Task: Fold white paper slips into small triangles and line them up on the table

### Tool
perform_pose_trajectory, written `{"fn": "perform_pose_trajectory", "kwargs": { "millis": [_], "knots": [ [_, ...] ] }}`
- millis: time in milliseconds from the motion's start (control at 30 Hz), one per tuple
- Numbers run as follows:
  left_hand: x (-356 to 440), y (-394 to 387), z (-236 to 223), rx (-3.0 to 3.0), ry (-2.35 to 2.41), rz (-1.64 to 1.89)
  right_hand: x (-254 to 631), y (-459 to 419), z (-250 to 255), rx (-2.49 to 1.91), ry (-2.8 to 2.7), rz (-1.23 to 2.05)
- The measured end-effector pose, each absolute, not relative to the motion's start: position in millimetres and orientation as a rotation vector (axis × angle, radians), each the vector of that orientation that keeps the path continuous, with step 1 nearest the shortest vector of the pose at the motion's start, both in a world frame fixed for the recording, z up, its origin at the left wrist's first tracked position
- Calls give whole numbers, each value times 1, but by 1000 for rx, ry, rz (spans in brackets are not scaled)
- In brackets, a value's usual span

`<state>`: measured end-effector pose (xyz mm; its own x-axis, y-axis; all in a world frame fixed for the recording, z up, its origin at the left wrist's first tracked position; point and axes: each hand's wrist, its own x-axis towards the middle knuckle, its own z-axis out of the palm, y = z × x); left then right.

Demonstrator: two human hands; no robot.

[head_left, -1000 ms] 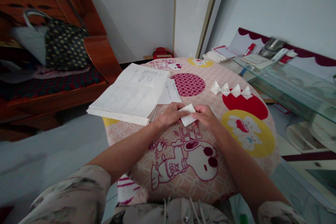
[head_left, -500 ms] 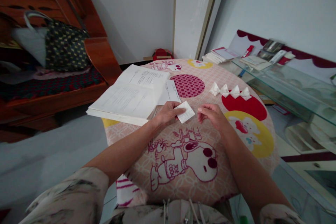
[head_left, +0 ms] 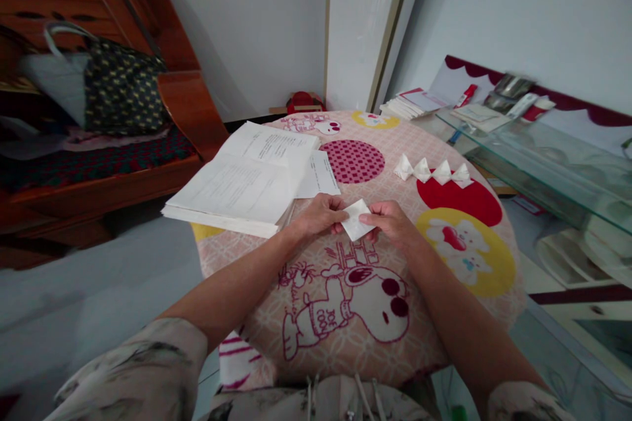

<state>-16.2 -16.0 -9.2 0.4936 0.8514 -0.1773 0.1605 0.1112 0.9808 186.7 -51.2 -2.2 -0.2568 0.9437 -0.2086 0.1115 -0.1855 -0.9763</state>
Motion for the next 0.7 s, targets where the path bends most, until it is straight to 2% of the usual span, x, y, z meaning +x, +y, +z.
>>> {"fn": "perform_pose_trajectory", "kwargs": {
  "millis": [267, 467, 700],
  "knots": [
    [-31, -4, -6, 1210, 946, 894, 201, -47, -5, -1323, -1229, 1418],
    [-12, -12, -11, 1288, 838, 759, 186, -47, -6, -1283, -1250, 1454],
    [-10, -14, -16, 1222, 881, 953, 182, -49, -7, -1254, -1330, 1524]
  ]
}}
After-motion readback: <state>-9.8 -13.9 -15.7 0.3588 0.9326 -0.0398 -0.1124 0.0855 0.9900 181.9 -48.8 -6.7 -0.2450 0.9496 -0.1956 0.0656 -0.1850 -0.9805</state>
